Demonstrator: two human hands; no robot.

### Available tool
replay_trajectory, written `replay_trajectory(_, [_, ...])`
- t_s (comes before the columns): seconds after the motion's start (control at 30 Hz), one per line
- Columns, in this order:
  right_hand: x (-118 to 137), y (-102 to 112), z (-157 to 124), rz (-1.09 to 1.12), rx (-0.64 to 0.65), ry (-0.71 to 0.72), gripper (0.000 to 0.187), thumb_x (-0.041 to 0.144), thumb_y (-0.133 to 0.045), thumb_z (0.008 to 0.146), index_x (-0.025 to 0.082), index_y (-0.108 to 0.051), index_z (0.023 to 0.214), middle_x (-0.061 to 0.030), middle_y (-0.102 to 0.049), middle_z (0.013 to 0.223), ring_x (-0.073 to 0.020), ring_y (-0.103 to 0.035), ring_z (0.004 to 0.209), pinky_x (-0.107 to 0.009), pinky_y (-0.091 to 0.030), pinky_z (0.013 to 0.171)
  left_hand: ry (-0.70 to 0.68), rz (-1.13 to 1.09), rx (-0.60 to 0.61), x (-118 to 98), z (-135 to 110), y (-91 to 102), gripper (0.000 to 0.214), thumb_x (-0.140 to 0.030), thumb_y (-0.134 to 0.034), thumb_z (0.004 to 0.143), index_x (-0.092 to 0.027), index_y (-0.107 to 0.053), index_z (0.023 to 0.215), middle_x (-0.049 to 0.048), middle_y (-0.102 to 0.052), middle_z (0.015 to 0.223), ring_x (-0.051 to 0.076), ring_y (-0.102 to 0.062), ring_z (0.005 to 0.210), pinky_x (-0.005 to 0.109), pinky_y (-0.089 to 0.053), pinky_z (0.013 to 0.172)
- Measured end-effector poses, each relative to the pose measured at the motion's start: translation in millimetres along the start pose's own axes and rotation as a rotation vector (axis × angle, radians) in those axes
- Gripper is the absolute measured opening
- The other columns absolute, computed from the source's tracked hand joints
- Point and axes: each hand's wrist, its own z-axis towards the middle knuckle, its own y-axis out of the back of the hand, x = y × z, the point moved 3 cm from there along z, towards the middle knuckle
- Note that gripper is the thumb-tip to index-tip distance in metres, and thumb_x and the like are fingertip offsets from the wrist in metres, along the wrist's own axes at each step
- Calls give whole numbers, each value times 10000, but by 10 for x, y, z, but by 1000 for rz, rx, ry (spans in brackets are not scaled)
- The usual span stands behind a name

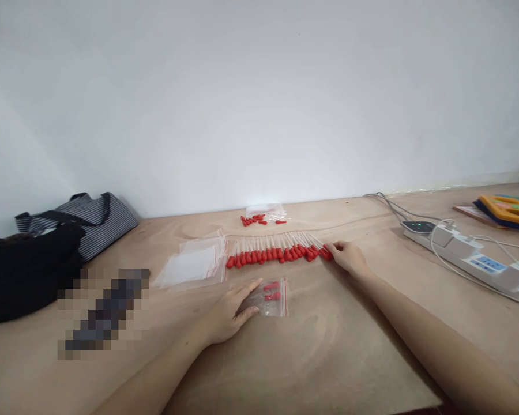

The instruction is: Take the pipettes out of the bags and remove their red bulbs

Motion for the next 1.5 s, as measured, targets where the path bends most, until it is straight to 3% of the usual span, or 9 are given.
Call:
replay_trajectory(0.37, [-21, 51, 35, -74, 26, -29, 262, 390, -498, 700, 216, -686, 752, -53, -676, 711, -181, -602, 657, -244, -361, 541, -2, -15, -4, -2, 2, 1, 500, -324, -413, 842, -261, -272, 1318, 37, -372, 1345, 206, -365, 1205, 406, -311, 997])
replay_trajectory(0.57, [76, 140, -32, -67, -78, -6, 265, 390, -490, 713, 204, -666, 783, -50, -655, 700, -196, -581, 674, -276, -359, 588, -7, -8, -14, 0, -3, 8, 491, -331, -416, 839, -263, -292, 1309, 38, -394, 1330, 205, -390, 1185, 401, -323, 988])
replay_trajectory(0.63, [202, 147, -119, 50, -77, 116, 262, 373, -474, 737, 188, -653, 786, -39, -637, 662, -165, -557, 620, -258, -361, 564, -4, 5, -15, 21, 0, -5, 494, -339, -415, 838, -250, -295, 1309, 48, -397, 1328, 208, -388, 1186, 401, -325, 988])
replay_trajectory(0.73, [502, 88, -361, 262, 136, 477, 228, 366, -507, 743, 189, -650, 746, -26, -629, 668, -135, -530, 601, -243, -374, 561, 2, 16, -18, 46, 5, -25, 490, -337, -418, 836, -242, -307, 1304, 52, -396, 1328, 212, -383, 1192, 400, -324, 991])
replay_trajectory(0.8, [699, 31, -578, 282, 301, 747, 181, 345, -554, 734, 202, -658, 694, -20, -631, 680, -134, -532, 655, -266, -384, 656, 11, 19, -18, 46, 5, -29, 486, -336, -418, 836, -239, -315, 1300, 52, -397, 1327, 215, -382, 1193, 400, -325, 992])
replay_trajectory(0.9, [862, -62, -820, 231, 398, 913, 155, 345, -580, 739, 230, -683, 731, -10, -608, 640, -128, -503, 645, -294, -364, 691, 19, 23, -8, 15, 3, -16, 485, -331, -417, 837, -233, -311, 1300, 55, -397, 1326, 212, -380, 1195, 400, -325, 991])
replay_trajectory(1.17, [999, -273, -1040, 171, 387, 907, 317, 394, -579, 743, 241, -606, 1020, -52, -606, 972, -172, -492, 833, -325, -348, 747, 9, 15, -8, -18, 5, -1, 500, -308, -418, 832, -203, -290, 1304, 68, -415, 1310, 201, -395, 1181, 383, -333, 987])
replay_trajectory(1.33, [1075, -297, -1073, -73, 411, 836, 325, 437, -547, 750, 222, -593, 989, -60, -598, 915, -208, -449, 844, -343, -312, 721, -11, 11, -19, 10, 4, -20, 495, -315, -415, 835, -206, -293, 1302, 65, -394, 1326, 200, -373, 1198, 390, -316, 1000])
replay_trajectory(1.5, [1105, -289, -1078, -73, 478, 831, 272, 427, -573, 728, 218, -603, 900, -34, -585, 833, -182, -451, 817, -306, -286, 703, 7, 11, -20, -32, 3, -1, 479, -305, -417, 830, -210, -318, 1289, 59, -393, 1329, 194, -373, 1200, 395, -312, 1005])
